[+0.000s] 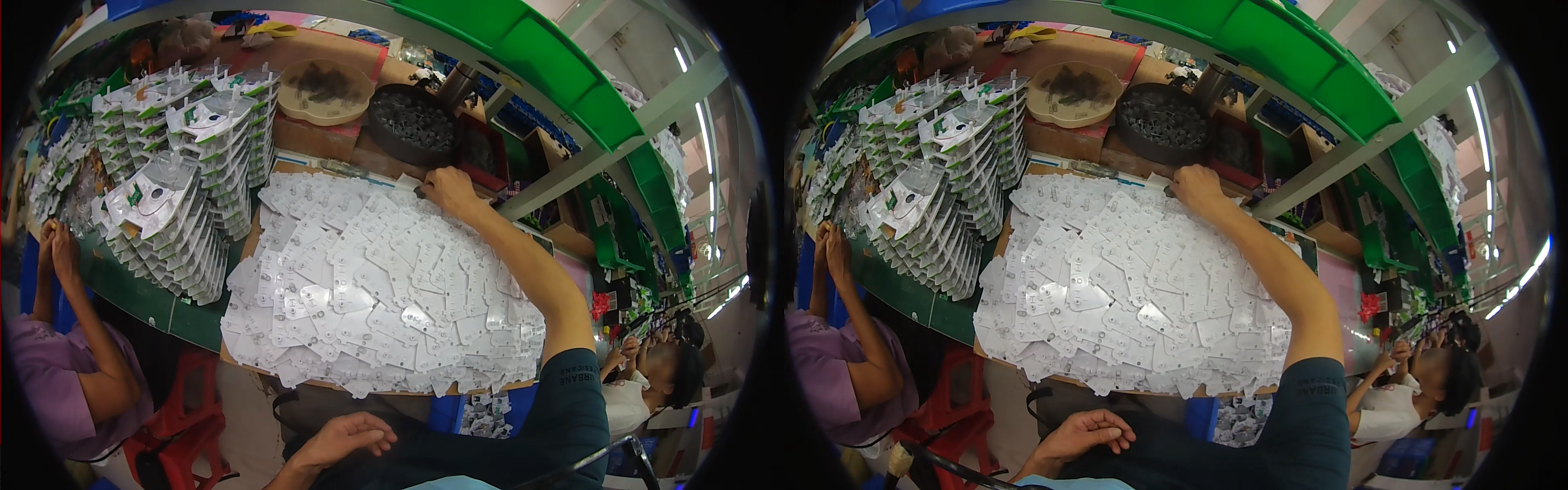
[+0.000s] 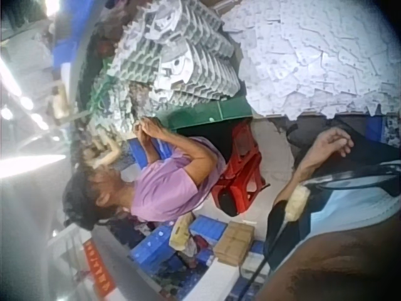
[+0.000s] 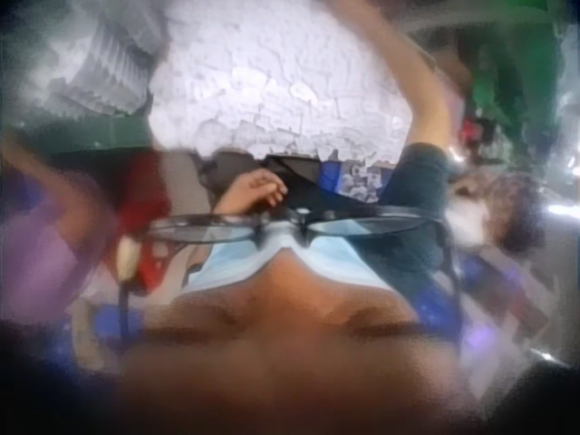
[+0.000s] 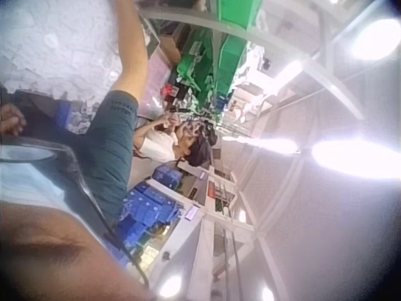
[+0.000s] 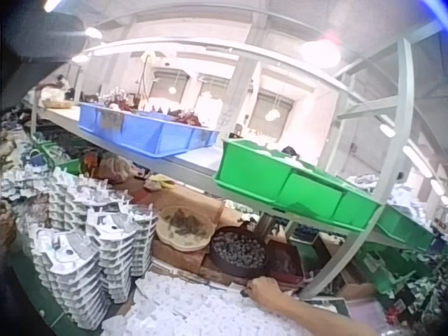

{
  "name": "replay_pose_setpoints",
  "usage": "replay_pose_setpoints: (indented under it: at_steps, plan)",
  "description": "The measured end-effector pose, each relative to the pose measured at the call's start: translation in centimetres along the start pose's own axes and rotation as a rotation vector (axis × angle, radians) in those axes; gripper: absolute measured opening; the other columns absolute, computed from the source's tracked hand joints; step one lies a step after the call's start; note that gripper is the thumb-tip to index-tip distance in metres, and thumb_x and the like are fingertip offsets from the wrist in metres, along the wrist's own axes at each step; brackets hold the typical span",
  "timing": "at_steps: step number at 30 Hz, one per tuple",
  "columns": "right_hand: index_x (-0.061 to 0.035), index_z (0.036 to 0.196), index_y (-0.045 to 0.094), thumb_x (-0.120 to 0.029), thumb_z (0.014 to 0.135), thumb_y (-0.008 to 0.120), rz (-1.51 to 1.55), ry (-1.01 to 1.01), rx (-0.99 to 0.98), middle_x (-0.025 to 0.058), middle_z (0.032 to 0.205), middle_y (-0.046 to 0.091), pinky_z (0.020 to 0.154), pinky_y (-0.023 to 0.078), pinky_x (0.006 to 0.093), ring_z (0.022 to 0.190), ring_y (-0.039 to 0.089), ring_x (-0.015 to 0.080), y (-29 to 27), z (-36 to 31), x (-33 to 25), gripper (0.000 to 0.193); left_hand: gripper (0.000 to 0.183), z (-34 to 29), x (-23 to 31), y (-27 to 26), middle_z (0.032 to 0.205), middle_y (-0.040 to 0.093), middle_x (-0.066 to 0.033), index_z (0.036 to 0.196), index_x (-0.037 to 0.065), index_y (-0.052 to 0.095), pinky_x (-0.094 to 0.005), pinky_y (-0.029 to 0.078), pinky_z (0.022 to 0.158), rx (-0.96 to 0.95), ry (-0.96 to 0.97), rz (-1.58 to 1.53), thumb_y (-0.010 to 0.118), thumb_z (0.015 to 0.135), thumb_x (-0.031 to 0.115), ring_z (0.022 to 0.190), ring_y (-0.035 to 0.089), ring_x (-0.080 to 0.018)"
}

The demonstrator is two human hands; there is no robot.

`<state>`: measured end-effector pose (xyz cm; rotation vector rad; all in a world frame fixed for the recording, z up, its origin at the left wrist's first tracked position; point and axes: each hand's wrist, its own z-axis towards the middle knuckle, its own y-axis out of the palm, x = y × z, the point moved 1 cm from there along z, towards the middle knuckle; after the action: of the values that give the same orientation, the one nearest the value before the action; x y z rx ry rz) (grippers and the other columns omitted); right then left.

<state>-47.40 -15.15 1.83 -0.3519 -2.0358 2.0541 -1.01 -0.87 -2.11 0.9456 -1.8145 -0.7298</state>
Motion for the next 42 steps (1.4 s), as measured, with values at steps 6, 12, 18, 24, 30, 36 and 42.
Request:
replay_pose_setpoints:
  at_steps: [6,12,18,24,30,36,42]
  plan:
    - [-0.0038,0.088,0.074,-0.023,0.082,0.068,0.052,0.01,0.135,0.0177,0.082,0.07,0.07,0.053,0.0408,0.074,0.068,0.0339,-4.2,-2.6,0.0,0.021,0.022,0.0,-0.1,0.7,0.095,0.065,-0.0037,0.113,0.001,0.066,-0.0231,0.05,0.077,0.036,0.005,0.17,0.062,0.095,0.012,0.083,0.06,-0.0089]
    - [-0.001,0.092,0.071,-0.02,0.086,0.066,0.399,-0.032,0.14,0.0129,0.079,0.071,0.065,0.052,0.0335,0.069,0.067,0.0236,-10.3,-11.9,-5.1,0.02,0.023,-0.7,-0.4,1.7,0.096,0.068,-0.0088,0.114,-0.002,0.065,-0.0237,0.052,0.073,0.015,-0.019,0.113,0.062,0.094,0.01,0.083,0.063,-0.0116]
    - [-0.0012,0.094,0.069,-0.007,0.084,0.071,0.546,-0.242,0.111,0.0125,0.085,0.069,0.062,0.053,0.0305,0.073,0.068,0.0221,-9.7,-24.0,-9.3,0.012,0.022,-0.7,-1.5,2.5,0.103,0.068,-0.0157,0.115,-0.003,0.059,-0.0273,0.054,0.074,-0.043,0.013,0.071,0.058,0.096,0.007,0.087,0.066,-0.0169]
    - [-0.0028,0.094,0.068,-0.005,0.082,0.071,0.456,-0.311,0.05,0.0109,0.084,0.063,0.059,0.052,0.0348,0.072,0.064,0.0273,-9.5,-26.7,-12.6,0.013,0.019,-0.6,-3.0,2.6,0.104,0.067,-0.0163,0.113,-0.001,0.056,-0.0287,0.055,0.075,-0.077,0.04,0.055,0.058,0.096,0.006,0.089,0.067,-0.0198]
    - [-0.0032,0.093,0.067,-0.008,0.081,0.07,0.335,-0.423,0.052,0.0093,0.083,0.061,0.059,0.052,0.0359,0.072,0.063,0.0273,-8.1,-25.4,-14.0,0.013,0.018,-1.2,-3.0,2.6,0.101,0.066,-0.0113,0.109,-0.001,0.06,-0.0271,0.054,0.078,0.009,0.102,0.082,0.061,0.094,0.008,0.09,0.065,-0.0167]
    - [-0.0035,0.09,0.065,-0.01,0.082,0.068,0.25,-0.468,-0.012,0.009,0.079,0.058,0.06,0.051,0.037,0.074,0.062,0.0271,-7.8,-24.5,-14.7,0.011,0.019,-1.5,-2.7,1.8,0.1,0.065,-0.0095,0.11,-0.002,0.061,-0.0261,0.053,0.077,0.016,0.123,0.027,0.062,0.094,0.008,0.088,0.064,-0.0152]
    - [-0.0031,0.093,0.065,-0.011,0.083,0.068,0.244,-0.461,-0.065,0.0098,0.08,0.058,0.06,0.051,0.0375,0.075,0.062,0.0272,-8.6,-24.4,-15.2,0.013,0.019,-1.1,-0.8,1.9,0.1,0.066,-0.0111,0.111,-0.002,0.059,-0.0271,0.054,0.076,0.044,0.208,-0.043,0.06,0.095,0.007,0.089,0.065,-0.0172]
